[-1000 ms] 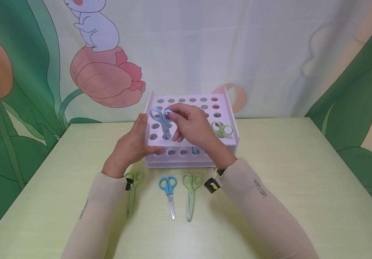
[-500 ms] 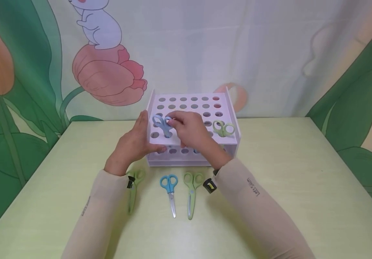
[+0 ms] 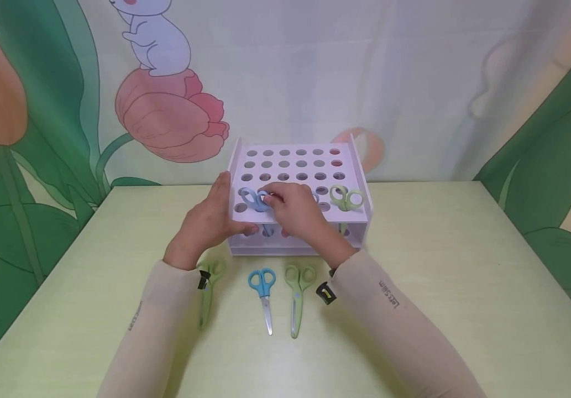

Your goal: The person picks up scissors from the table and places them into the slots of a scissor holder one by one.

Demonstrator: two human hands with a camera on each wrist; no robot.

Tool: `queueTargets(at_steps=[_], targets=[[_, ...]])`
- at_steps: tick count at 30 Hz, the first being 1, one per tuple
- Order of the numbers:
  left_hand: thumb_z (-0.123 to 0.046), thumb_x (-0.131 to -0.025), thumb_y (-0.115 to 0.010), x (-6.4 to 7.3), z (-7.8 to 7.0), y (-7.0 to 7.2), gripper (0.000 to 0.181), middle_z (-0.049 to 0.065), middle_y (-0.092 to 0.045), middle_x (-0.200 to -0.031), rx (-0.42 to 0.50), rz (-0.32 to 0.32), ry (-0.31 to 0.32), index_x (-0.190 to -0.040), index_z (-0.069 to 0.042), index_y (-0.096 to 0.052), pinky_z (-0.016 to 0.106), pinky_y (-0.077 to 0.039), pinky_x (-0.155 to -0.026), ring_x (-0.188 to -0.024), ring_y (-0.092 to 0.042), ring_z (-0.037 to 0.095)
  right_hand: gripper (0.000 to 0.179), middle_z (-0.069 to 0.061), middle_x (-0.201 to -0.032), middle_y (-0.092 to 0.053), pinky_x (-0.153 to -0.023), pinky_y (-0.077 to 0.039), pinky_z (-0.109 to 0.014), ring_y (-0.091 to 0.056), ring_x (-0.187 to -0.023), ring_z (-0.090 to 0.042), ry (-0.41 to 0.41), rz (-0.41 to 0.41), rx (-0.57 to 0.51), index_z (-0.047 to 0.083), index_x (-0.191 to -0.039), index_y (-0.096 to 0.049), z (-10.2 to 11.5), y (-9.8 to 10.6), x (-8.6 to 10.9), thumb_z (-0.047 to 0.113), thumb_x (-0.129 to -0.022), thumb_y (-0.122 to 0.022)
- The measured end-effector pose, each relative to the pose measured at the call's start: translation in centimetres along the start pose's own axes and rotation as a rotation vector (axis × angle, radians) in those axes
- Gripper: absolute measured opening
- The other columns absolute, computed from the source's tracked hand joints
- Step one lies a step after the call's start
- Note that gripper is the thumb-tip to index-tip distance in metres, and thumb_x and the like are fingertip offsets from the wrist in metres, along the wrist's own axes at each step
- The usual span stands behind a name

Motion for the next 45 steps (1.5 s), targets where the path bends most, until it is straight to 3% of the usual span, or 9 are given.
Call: queueTargets(at_steps=[9, 13, 19, 26, 30, 39, 42, 45], targets=[[-0.05, -0.075, -0.088, -0.2, -0.3, 0.1, 0.128, 0.019, -0.011, -0.167, -0.02, 0.006, 0.018, -0.16, 0.002, -0.008, 0.038, -0.053, -0.077, -0.11, -0.06, 0.03, 0.023, -0.012, -0.093, -0.073, -0.04, -0.044, -0.031, -0.058, -0.039, -0.022, -0.006, 0.007, -0.023, 0.006, -0.122, -0.071, -0.2, 0.2, -0.1, 0.013, -0.102, -0.061], [-0.05, -0.075, -0.088, -0.3, -0.4, 0.0, 0.127, 0.02, -0.011, -0.167, -0.02, 0.002, 0.003, -0.16, 0.003, -0.008, 0.038, -0.053, -0.078, -0.111, -0.06, 0.03, 0.025, -0.014, -0.108, -0.071, -0.044, -0.049, -0.034, -0.061, -0.043, -0.023, -0.023, 0.013, -0.056, 0.007, -0.125, -0.07, -0.4, 0.5, 0.0, 0.013, -0.102, -0.062], [-0.049, -0.075, -0.088, -0.3, -0.7, -0.6, 0.127, 0.019, -0.01, -0.167, -0.011, 0.022, 0.002, -0.16, 0.003, -0.008, 0.039, -0.054, -0.08, -0.117, -0.059, 0.031, 0.033, -0.009, -0.123, -0.068, -0.048, -0.05, -0.035, -0.066, -0.052, -0.028, -0.045, -0.032, -0.097, 0.009, -0.132, -0.066, -0.4, 1.7, 1.3, 0.018, -0.101, -0.063], [-0.051, -0.075, -0.087, -0.2, -0.9, -0.7, 0.129, 0.018, -0.008, -0.167, -0.009, 0.027, 0.012, -0.161, 0.001, -0.006, 0.041, -0.053, -0.085, -0.127, -0.053, 0.032, 0.023, -0.016, -0.085, -0.072, -0.052, -0.049, -0.029, -0.063, -0.053, -0.027, 0.082, -0.132, -0.228, 0.006, -0.119, -0.073, -0.4, 3.2, 4.1, 0.011, -0.098, -0.067], [-0.051, -0.075, -0.087, -0.3, -0.9, -0.6, 0.129, 0.017, -0.007, -0.168, -0.004, 0.026, 0.021, -0.161, 0.0, -0.006, 0.042, -0.053, -0.085, -0.131, -0.051, 0.032, 0.019, -0.017, -0.086, -0.071, -0.054, -0.053, -0.03, -0.062, -0.053, -0.027, 0.11, -0.104, -0.316, -0.003, -0.112, -0.073, -2.1, 3.4, 5.3, 0.005, -0.096, -0.069], [-0.05, -0.074, -0.088, -0.1, -0.8, -0.4, 0.13, 0.018, -0.008, -0.167, 0.001, 0.02, 0.011, -0.16, 0.002, -0.007, 0.043, -0.052, -0.086, -0.137, -0.045, 0.033, 0.018, -0.021, -0.079, -0.065, -0.054, -0.055, -0.032, -0.064, -0.056, -0.022, -0.034, 0.048, -0.401, -0.013, -0.106, -0.068, -8.4, 1.8, 8.2, 0.003, -0.097, -0.066], [-0.05, -0.074, -0.088, 0.0, -0.6, -0.2, 0.129, 0.019, -0.008, -0.167, 0.008, 0.015, 0.011, -0.16, 0.002, -0.007, 0.044, -0.052, -0.085, -0.138, -0.044, 0.033, 0.018, -0.022, -0.08, -0.065, -0.052, -0.053, -0.032, -0.062, -0.055, -0.022, -0.066, 0.066, -0.362, -0.012, -0.107, -0.069, -10.1, 1.2, 8.6, 0.002, -0.096, -0.067], [-0.05, -0.075, -0.088, 0.1, -0.3, -0.1, 0.129, 0.019, -0.008, -0.167, 0.01, 0.011, 0.009, -0.16, 0.003, -0.008, 0.045, -0.052, -0.084, -0.139, -0.043, 0.033, 0.019, -0.016, -0.081, -0.065, -0.049, -0.05, -0.03, -0.059, -0.054, -0.021, -0.066, 0.091, -0.229, -0.007, -0.109, -0.07, -11.4, 0.8, 8.8, 0.005, -0.095, -0.069]])
Point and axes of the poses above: each hand's wrist, its own x-axis away from the middle knuckle, its own y-axis out of the back of the hand, z = x × y, the point moved 2 cm from there along -x, towards the middle knuckle
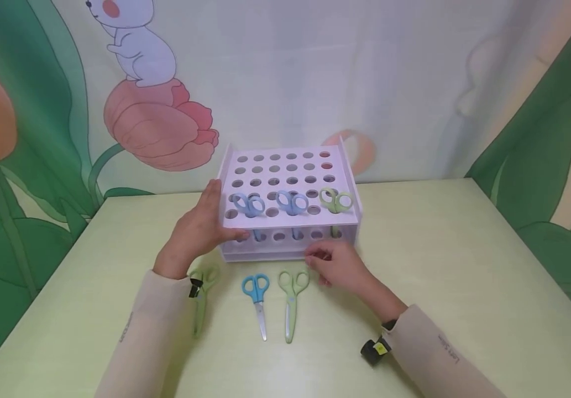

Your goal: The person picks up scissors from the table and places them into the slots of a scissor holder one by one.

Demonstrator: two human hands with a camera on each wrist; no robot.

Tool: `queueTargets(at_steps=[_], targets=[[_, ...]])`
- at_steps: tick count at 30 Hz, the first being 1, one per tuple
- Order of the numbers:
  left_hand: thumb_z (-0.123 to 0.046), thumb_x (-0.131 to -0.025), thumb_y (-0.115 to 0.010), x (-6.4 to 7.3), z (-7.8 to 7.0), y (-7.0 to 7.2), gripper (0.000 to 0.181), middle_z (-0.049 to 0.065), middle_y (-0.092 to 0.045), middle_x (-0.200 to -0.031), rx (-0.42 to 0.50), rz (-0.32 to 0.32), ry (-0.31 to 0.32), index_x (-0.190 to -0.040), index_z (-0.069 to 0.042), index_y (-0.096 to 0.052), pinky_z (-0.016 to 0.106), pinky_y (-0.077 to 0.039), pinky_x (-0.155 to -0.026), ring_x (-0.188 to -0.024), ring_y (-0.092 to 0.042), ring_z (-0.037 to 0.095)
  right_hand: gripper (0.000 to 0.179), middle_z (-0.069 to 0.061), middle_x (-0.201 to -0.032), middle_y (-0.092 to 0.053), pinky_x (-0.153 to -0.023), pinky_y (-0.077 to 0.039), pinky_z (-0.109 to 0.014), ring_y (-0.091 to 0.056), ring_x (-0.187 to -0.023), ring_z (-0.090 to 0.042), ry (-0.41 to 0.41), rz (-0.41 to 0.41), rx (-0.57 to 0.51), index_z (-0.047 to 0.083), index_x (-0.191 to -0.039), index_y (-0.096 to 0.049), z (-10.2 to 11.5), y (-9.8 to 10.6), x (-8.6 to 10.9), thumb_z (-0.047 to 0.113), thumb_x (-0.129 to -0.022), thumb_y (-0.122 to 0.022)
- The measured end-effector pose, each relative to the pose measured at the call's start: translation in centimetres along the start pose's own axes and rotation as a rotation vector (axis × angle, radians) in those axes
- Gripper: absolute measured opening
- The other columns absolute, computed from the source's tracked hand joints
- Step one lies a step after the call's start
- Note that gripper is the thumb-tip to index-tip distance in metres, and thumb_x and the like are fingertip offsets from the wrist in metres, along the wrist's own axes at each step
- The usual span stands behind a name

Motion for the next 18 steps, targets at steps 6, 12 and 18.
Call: queueTargets(at_steps=[6, 12, 18], targets=[[-0.049, -0.074, -0.089, -0.1, 0.0, 0.2, 0.129, 0.022, -0.01, -0.166, 0.011, -0.013, -0.015, -0.16, 0.004, -0.008, 0.046, -0.052, -0.084, -0.138, -0.043, 0.035, 0.027, 0.003, -0.082, -0.064, -0.063, -0.05, -0.029, -0.057, -0.07, -0.014, 0.115, 0.053, 0.249, -0.001, -0.111, -0.073, -1.6, -0.1, -0.1, 0.012, -0.088, -0.079], [-0.047, -0.075, -0.089, -0.1, 0.0, 0.1, 0.128, 0.022, -0.008, -0.166, 0.02, -0.005, -0.021, -0.16, 0.004, -0.007, 0.046, -0.052, -0.085, -0.135, -0.046, 0.035, 0.041, 0.009, -0.076, -0.058, -0.068, -0.047, -0.029, -0.054, -0.072, -0.01, 0.17, 0.133, 0.354, 0.007, -0.119, -0.072, -1.8, -0.6, 0.0, 0.022, -0.083, -0.085], [-0.046, -0.075, -0.089, 0.2, 0.0, 0.1, 0.128, 0.022, -0.008, -0.166, 0.023, -0.001, -0.025, -0.16, 0.004, -0.007, 0.047, -0.052, -0.086, -0.133, -0.048, 0.037, 0.045, 0.013, -0.07, -0.05, -0.064, -0.041, -0.028, -0.047, -0.065, -0.004, 0.198, 0.204, 0.474, 0.015, -0.125, -0.07, -1.6, -1.0, 0.2, 0.027, -0.084, -0.085]])
Point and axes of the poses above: each hand's wrist, its own x-axis away from the middle knuckle, its own y-axis out of the back of the hand, z = x × y, the point moved 2 cm from there along -x, towards the middle knuckle
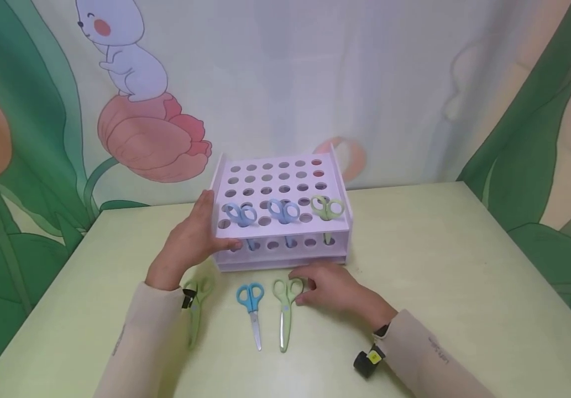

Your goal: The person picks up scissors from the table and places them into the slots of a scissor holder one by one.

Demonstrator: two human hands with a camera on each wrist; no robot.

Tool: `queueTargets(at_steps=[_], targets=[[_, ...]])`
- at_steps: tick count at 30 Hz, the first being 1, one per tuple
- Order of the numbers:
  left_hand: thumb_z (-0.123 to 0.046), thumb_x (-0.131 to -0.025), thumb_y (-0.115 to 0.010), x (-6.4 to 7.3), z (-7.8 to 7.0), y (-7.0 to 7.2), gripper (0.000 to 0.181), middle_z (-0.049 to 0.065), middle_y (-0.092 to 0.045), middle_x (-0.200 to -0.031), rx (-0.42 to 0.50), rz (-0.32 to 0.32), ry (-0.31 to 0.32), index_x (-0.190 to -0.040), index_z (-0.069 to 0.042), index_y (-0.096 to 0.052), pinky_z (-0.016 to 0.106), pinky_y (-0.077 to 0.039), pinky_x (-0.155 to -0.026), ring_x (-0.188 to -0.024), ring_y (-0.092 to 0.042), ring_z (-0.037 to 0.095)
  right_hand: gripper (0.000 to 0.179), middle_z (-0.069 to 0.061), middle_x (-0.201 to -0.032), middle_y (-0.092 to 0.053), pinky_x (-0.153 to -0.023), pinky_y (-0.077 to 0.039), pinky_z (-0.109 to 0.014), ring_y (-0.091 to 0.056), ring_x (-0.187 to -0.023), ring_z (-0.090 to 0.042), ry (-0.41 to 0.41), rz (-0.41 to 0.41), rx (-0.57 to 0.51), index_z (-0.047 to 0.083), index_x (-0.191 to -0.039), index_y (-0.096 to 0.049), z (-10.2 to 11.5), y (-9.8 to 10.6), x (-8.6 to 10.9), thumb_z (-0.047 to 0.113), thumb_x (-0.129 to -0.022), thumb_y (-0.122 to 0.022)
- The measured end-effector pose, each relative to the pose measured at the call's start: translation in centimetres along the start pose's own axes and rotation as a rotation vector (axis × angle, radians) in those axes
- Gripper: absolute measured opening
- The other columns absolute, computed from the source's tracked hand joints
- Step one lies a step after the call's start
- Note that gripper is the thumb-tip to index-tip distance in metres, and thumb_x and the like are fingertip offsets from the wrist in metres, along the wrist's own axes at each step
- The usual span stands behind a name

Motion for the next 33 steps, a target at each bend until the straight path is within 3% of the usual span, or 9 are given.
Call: queueTargets(at_steps=[6, 10, 14, 18, 21, 25, 33], targets=[[-0.048, -0.076, -0.088, 0.2, 0.2, -0.4, 0.128, 0.021, -0.006, -0.167, 0.005, 0.007, 0.006, -0.16, 0.002, -0.006, 0.048, -0.051, -0.084, -0.13, -0.05, 0.037, 0.027, 0.011, -0.069, -0.049, -0.062, -0.041, -0.027, -0.046, -0.065, -0.005, 0.057, 0.044, -0.011, 0.019, -0.103, -0.068, 0.2, 0.1, 0.3, 0.023, -0.082, -0.085], [-0.049, -0.076, -0.088, 0.3, 0.2, -0.6, 0.128, 0.021, -0.006, -0.167, 0.0, 0.009, 0.005, -0.16, 0.002, -0.006, 0.047, -0.052, -0.083, -0.13, -0.05, 0.038, 0.027, 0.009, -0.072, -0.051, -0.062, -0.043, -0.027, -0.049, -0.069, -0.007, 0.035, 0.071, -0.088, 0.019, -0.094, -0.059, 0.0, 0.6, 0.7, 0.019, -0.08, -0.082], [-0.048, -0.076, -0.088, 0.2, 0.1, -0.5, 0.128, 0.021, -0.006, -0.167, 0.002, -0.006, 0.002, -0.16, 0.003, -0.006, 0.049, -0.051, -0.088, -0.138, -0.041, 0.038, 0.027, 0.0, -0.074, -0.06, -0.058, -0.048, -0.028, -0.056, -0.064, -0.012, -0.028, 0.11, -0.373, 0.01, -0.101, -0.055, -0.5, 1.7, 0.8, 0.008, -0.085, -0.076], [-0.047, -0.076, -0.088, 0.1, 0.0, -0.3, 0.128, 0.02, -0.005, -0.167, 0.008, -0.004, 0.007, -0.16, 0.002, -0.006, 0.05, -0.05, -0.091, -0.143, -0.035, 0.038, 0.029, -0.023, -0.081, -0.068, -0.058, -0.056, -0.04, -0.068, -0.064, -0.033, -0.091, 0.122, -0.69, -0.001, -0.114, -0.051, -1.0, 3.4, 0.8, -0.001, -0.091, -0.07], [-0.046, -0.076, -0.088, 0.2, 0.2, -0.3, 0.128, 0.02, -0.004, -0.167, 0.016, 0.004, 0.017, -0.16, 0.001, -0.005, 0.051, -0.049, -0.094, -0.143, -0.034, 0.039, 0.03, -0.03, -0.088, -0.067, -0.064, -0.058, -0.049, -0.071, -0.075, -0.045, -0.091, 0.1, -0.786, -0.005, -0.12, -0.051, -1.1, 4.5, 0.9, -0.001, -0.095, -0.066], [-0.047, -0.077, -0.088, 0.3, 0.2, -0.3, 0.128, 0.02, -0.003, -0.167, 0.015, 0.016, 0.024, -0.161, 0.001, -0.004, 0.052, -0.047, -0.096, -0.143, -0.035, 0.039, 0.027, -0.03, -0.088, -0.067, -0.065, -0.058, -0.05, -0.069, -0.077, -0.05, -0.071, 0.08, -0.788, -0.006, -0.123, -0.054, -1.0, 5.6, 1.2, 0.001, -0.099, -0.062], [-0.047, -0.077, -0.088, 0.1, 0.1, -0.2, 0.128, 0.02, -0.003, -0.167, 0.03, 0.014, 0.022, -0.161, 0.0, -0.004, 0.053, -0.047, -0.095, -0.14, -0.039, 0.04, 0.023, -0.028, -0.095, -0.067, -0.065, -0.058, -0.047, -0.073, -0.074, -0.036, -0.065, 0.012, -0.769, -0.008, -0.122, -0.06, -0.3, 7.3, 1.6, 0.003, -0.102, -0.059]])
Point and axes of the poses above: each hand's wrist, its own x-axis away from the middle knuckle, its own y-axis out of the back of the hand, z = x × y, the point moved 2 cm from there along -x, towards the middle knuckle
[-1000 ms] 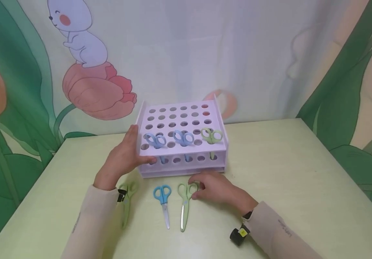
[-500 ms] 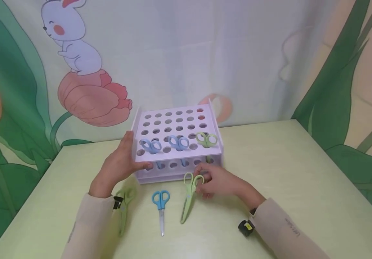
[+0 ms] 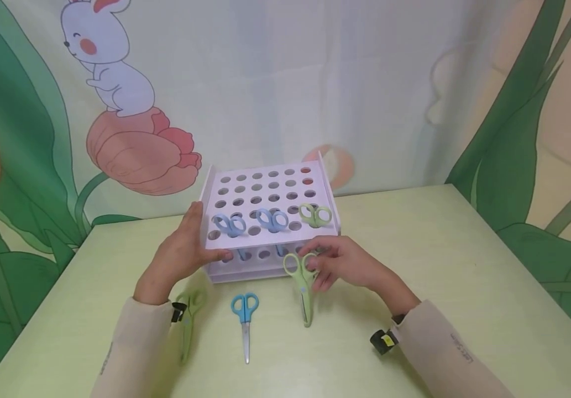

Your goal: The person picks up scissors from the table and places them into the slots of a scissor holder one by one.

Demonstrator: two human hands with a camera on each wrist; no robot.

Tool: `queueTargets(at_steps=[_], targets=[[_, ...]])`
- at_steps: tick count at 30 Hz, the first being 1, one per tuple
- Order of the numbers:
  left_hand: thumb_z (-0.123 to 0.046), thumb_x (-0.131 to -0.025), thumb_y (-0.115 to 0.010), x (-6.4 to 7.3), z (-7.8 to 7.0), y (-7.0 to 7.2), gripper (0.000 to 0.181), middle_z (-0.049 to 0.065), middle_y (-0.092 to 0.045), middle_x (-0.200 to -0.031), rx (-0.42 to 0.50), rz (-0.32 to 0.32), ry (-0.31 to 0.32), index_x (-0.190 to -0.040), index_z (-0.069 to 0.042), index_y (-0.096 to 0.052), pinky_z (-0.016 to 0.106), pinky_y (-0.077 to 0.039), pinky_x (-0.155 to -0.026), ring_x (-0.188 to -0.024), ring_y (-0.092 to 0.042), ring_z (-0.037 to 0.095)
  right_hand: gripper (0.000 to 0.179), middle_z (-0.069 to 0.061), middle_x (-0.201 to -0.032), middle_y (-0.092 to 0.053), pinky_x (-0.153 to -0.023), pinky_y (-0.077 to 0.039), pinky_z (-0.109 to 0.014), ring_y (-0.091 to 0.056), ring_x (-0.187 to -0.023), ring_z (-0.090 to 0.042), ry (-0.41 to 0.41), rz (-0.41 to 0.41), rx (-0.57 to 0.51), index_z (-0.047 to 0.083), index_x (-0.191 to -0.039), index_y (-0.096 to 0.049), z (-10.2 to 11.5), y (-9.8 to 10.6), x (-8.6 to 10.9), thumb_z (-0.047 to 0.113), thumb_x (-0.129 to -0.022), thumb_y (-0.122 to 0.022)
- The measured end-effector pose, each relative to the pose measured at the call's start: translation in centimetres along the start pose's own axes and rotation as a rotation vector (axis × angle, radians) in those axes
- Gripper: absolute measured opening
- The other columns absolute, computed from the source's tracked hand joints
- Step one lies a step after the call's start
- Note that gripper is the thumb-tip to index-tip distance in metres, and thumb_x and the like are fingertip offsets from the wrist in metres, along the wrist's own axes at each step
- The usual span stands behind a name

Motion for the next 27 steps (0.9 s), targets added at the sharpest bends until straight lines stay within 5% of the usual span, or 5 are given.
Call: queueTargets(at_steps=[8, 15, 27], targets=[[-0.047, -0.076, -0.088, 0.1, 0.0, -0.1, 0.128, 0.02, -0.003, -0.167, 0.001, 0.005, 0.008, -0.161, 0.0, -0.004, 0.052, -0.047, -0.097, -0.14, -0.039, 0.04, 0.026, -0.023, -0.093, -0.063, -0.068, -0.058, -0.047, -0.074, -0.076, -0.033, 0.03, -0.044, -0.042, -0.014, -0.123, -0.061, 1.3, 0.6, 0.5, 0.001, -0.102, -0.057], [-0.048, -0.077, -0.088, 0.0, -0.1, 0.1, 0.128, 0.021, -0.004, -0.167, -0.016, -0.003, 0.005, -0.161, 0.001, -0.004, 0.051, -0.049, -0.093, -0.14, -0.04, 0.04, 0.028, -0.024, -0.093, -0.064, -0.07, -0.058, -0.048, -0.073, -0.077, -0.037, 0.049, -0.181, -0.008, -0.009, -0.123, -0.063, 3.7, 1.6, 1.1, 0.009, -0.101, -0.062], [-0.053, -0.078, -0.084, 0.0, -0.1, 0.1, 0.128, 0.02, -0.004, -0.167, -0.02, 0.002, -0.002, -0.161, 0.001, -0.003, 0.048, -0.051, -0.085, -0.13, -0.049, 0.039, 0.018, -0.016, -0.089, -0.065, -0.069, -0.058, -0.042, -0.074, -0.074, -0.031, 0.28, -0.319, -0.024, -0.008, -0.112, -0.068, 8.4, 3.5, 1.2, 0.005, -0.102, -0.059]])
Point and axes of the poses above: each hand's wrist, its own x-axis away from the middle knuckle, its own y-axis out of the back of the hand, z = x × y, the point moved 2 cm from there along -x, towards the middle knuckle
